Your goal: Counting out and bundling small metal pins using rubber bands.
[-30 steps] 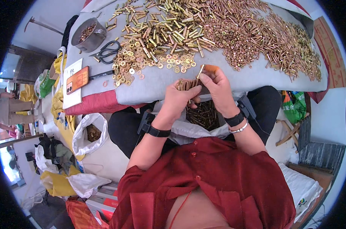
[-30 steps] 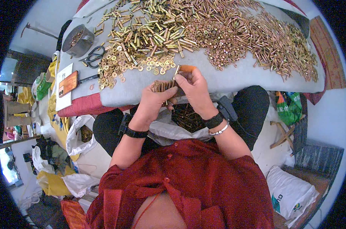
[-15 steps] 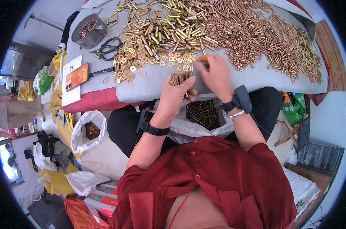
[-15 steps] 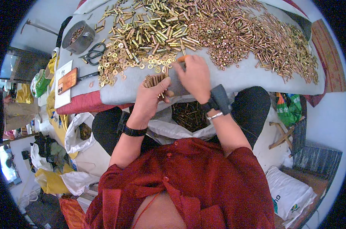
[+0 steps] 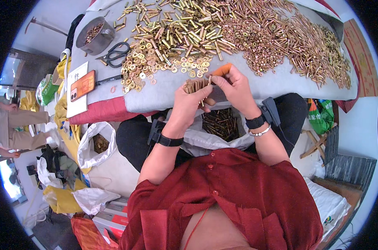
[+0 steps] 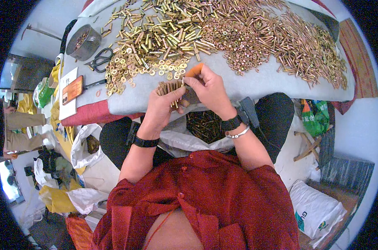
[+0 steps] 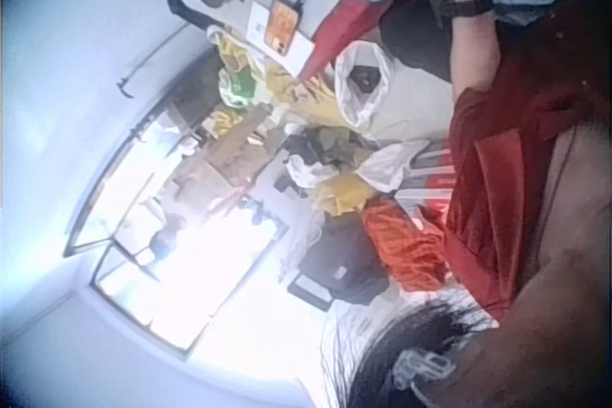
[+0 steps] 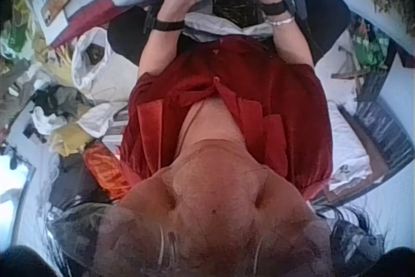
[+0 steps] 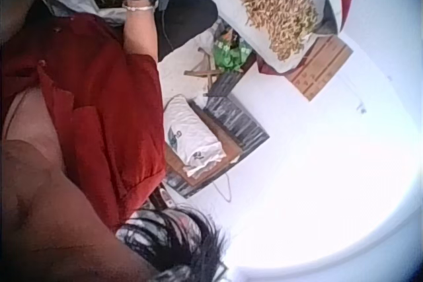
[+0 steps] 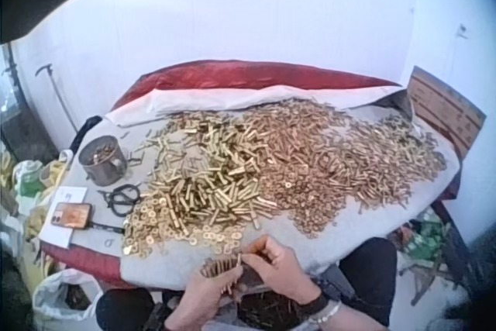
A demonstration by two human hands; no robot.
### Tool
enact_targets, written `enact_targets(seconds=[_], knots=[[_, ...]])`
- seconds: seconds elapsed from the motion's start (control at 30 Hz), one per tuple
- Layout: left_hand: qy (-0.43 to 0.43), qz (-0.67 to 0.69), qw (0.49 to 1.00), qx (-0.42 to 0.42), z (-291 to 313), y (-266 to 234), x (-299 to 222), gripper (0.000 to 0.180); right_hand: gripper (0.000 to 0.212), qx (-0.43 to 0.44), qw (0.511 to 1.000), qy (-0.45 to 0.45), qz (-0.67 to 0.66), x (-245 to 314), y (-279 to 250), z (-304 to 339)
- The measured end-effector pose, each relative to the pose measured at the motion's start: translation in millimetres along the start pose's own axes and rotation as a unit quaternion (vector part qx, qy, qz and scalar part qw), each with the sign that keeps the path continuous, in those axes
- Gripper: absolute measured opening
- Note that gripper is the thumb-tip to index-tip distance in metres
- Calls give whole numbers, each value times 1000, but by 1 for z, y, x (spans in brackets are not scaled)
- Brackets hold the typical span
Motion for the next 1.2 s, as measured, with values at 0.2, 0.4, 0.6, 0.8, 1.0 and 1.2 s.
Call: enact_targets(seconds=[0.2, 0.4, 0.6, 0.8, 1.0, 1.2], knots=[[-28, 27, 998, 42, 0, 9, 5, 22, 8, -31, 998, -12, 51, 2, -12, 11], [-8, -22, 1000, 20, 2, 13, 1, 24, 11, -40, 999, 15, 15, 3, -18, 14], [-3, -28, 998, 49, 1, 24, 1, 24, 22, -14, 922, -280, 268, 44, -22, 29], [30, -19, 999, 22, -2, 22, -11, 28, 29, -179, 843, -177, 476, 40, -83, 22], [12, -16, 1000, 6, -2, 21, -7, 27, 26, -174, 789, -79, 584, 12, -103, 2], [8, -6, 1000, -7, -9, 23, -5, 26, 15, -129, 793, -185, 567, 16, -83, -5]])
Point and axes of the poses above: each hand's wrist, its own z-axis away from the middle knuckle, its own y-axis out of the palm, x = y × z, the point moved 7 cm from there along -z, towards the middle knuckle, and after that the axes turned 11 degrees about -x, right-handed, at the moved point
